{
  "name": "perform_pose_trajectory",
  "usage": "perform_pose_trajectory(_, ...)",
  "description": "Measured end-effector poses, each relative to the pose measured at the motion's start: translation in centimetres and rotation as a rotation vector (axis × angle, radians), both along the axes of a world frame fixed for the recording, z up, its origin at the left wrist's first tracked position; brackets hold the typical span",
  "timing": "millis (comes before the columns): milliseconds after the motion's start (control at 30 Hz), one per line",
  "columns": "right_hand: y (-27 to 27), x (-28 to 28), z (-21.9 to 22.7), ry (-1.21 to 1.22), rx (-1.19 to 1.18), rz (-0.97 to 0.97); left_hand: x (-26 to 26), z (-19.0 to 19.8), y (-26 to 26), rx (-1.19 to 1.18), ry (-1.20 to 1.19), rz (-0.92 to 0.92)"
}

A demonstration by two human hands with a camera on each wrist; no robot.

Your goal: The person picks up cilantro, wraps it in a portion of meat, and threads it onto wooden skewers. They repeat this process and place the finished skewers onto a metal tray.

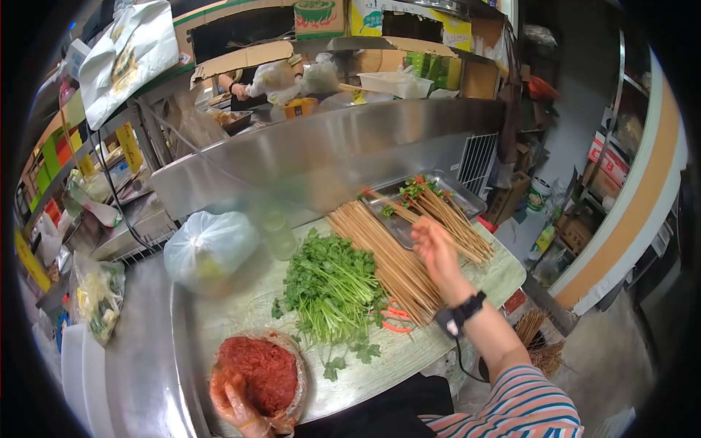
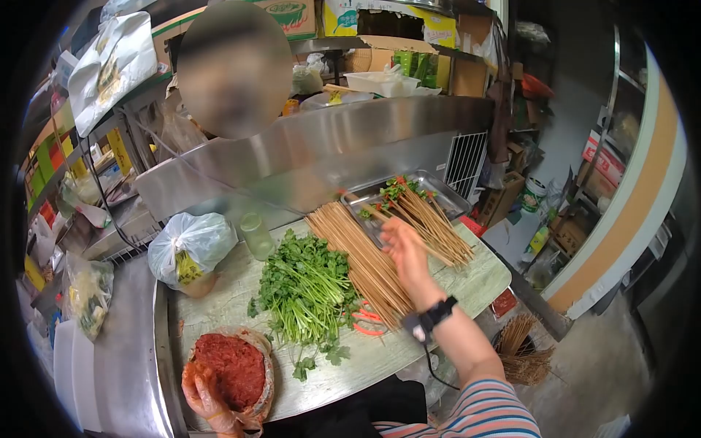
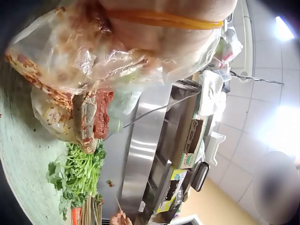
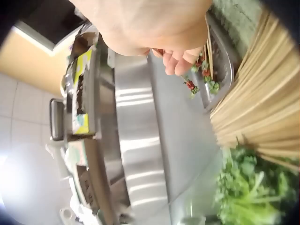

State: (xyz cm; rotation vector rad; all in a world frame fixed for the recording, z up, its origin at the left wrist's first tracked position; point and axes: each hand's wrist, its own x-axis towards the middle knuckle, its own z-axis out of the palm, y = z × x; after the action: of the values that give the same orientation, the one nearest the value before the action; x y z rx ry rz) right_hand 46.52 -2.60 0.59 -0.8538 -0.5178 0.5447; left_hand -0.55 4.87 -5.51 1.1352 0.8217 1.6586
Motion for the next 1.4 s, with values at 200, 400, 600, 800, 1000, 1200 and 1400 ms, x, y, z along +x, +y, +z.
perform_pose_trajectory(200, 3.3, 11.6, -6.3, 0.323, -0.157, -0.181, 1.1, 2.5, -1.5, -0.059, 0.129, 0.055)
perform_pose_trajectory(400, 3.3, 2.3, -1.6, 0.082, -0.433, 0.246, 1.1, 2.1, -1.3, -0.075, 0.099, 0.041)
perform_pose_trajectory(600, 8.8, -4.2, -0.4, -0.691, -0.708, 0.352, 1.0, 2.0, -1.4, -0.073, 0.066, 0.027)
perform_pose_trajectory(800, 12.0, -7.6, 0.0, -1.371, -0.935, 0.073, 0.9, 2.2, -1.6, -0.069, 0.079, 0.007)
perform_pose_trajectory(1000, 13.6, -4.6, -2.9, -1.083, -0.873, 0.195, 0.7, 2.1, -1.5, -0.035, 0.125, 0.005)
perform_pose_trajectory(1200, 12.3, -3.5, 0.9, -0.569, -0.802, 0.452, 1.0, 2.7, -1.7, -0.041, 0.114, 0.003)
perform_pose_trajectory(1400, 10.6, -4.6, 4.9, -0.237, -0.464, 0.645, 0.7, 2.5, -1.5, -0.032, 0.169, 0.017)
